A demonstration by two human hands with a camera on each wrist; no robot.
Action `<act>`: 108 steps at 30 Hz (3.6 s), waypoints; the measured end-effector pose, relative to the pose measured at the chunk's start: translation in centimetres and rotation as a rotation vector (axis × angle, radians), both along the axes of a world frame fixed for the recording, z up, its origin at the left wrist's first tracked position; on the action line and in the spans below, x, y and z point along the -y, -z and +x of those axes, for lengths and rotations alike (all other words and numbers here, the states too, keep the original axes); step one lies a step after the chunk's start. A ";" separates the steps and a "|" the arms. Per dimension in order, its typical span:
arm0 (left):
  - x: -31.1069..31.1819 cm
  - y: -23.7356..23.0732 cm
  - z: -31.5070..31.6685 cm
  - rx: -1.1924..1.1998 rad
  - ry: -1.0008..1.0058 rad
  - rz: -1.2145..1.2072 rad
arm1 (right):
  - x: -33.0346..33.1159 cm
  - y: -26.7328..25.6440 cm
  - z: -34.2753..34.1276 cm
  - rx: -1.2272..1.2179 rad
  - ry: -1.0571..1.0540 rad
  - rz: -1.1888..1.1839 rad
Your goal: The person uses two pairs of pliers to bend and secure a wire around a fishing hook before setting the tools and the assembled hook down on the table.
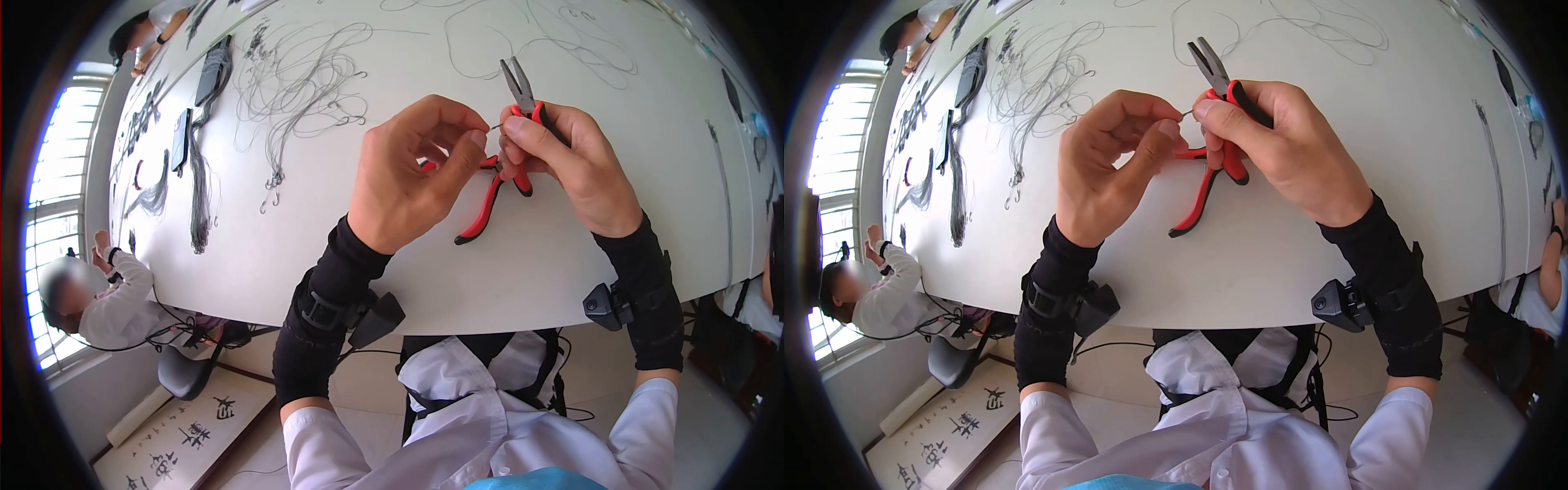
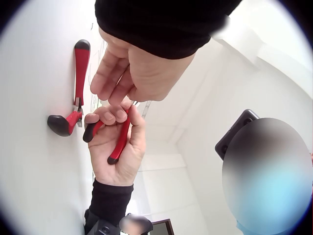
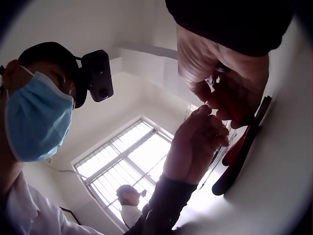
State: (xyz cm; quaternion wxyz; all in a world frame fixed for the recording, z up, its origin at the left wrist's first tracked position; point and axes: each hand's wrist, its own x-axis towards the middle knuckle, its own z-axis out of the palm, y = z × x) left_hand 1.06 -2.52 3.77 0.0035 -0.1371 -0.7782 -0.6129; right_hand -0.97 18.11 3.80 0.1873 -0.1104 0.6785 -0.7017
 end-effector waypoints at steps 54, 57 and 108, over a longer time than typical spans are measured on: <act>-0.2 0.4 0.0 -0.392 -0.095 -0.275 | 0.7 -0.1 0.9 -0.252 0.091 0.193; -0.1 0.0 0.2 -0.378 -0.172 -0.271 | 0.5 0.1 0.8 -0.268 0.104 0.216; 0.4 0.9 -0.2 -0.235 0.028 -0.098 | 0.7 0.1 1.2 -0.409 0.094 0.230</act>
